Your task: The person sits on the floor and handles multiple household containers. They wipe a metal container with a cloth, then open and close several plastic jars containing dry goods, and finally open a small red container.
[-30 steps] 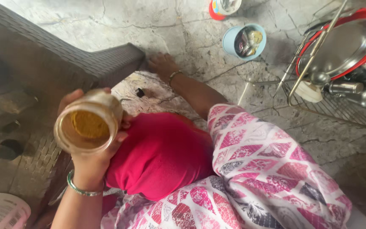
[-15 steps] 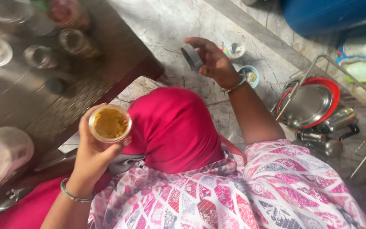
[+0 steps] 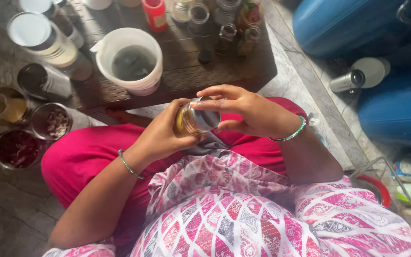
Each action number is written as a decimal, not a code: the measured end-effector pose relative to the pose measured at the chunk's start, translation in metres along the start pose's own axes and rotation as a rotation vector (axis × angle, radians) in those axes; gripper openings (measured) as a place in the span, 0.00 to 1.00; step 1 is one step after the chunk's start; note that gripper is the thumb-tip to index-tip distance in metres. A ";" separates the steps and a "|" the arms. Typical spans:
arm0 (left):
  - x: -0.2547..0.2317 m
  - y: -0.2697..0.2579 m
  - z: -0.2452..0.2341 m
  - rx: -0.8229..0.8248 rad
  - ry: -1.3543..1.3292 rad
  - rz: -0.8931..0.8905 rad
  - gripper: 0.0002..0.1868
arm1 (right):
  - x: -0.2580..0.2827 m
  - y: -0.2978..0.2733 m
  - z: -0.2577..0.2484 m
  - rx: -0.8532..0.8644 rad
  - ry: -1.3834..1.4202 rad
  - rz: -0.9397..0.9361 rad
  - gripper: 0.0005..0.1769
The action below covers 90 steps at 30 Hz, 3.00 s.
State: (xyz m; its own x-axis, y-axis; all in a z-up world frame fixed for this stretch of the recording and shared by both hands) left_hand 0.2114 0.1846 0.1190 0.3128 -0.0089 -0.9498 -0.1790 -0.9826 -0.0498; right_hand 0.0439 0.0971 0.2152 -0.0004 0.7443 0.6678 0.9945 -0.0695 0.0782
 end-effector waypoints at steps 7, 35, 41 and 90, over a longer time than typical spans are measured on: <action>0.018 -0.010 -0.034 -0.234 -0.052 0.053 0.44 | -0.004 0.061 -0.008 0.047 0.048 0.217 0.39; 0.083 0.026 0.015 -0.129 -0.226 0.045 0.40 | -0.085 0.016 0.037 -0.025 0.182 0.695 0.24; 0.081 0.021 -0.012 -0.232 -0.425 -0.146 0.44 | -0.062 0.028 0.026 -0.232 -0.031 0.221 0.35; 0.089 -0.100 -0.182 -0.471 0.420 -0.333 0.23 | -0.187 0.384 0.027 0.146 -1.039 0.350 0.34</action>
State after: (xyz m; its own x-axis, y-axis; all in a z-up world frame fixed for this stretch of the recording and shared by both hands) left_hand 0.4265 0.2483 0.0960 0.6307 0.3285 -0.7031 0.3813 -0.9203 -0.0879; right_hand 0.4291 -0.0508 0.1000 0.3033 0.8989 -0.3163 0.9253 -0.3571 -0.1277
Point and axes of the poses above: each hand's wrist, its own y-axis towards the middle knuckle, its own z-axis out of the palm, x = y × z, the point moved 5 cm from there along y, towards the middle knuckle, and after that the axes turned 7 degrees about x, right-handed, at the moved point
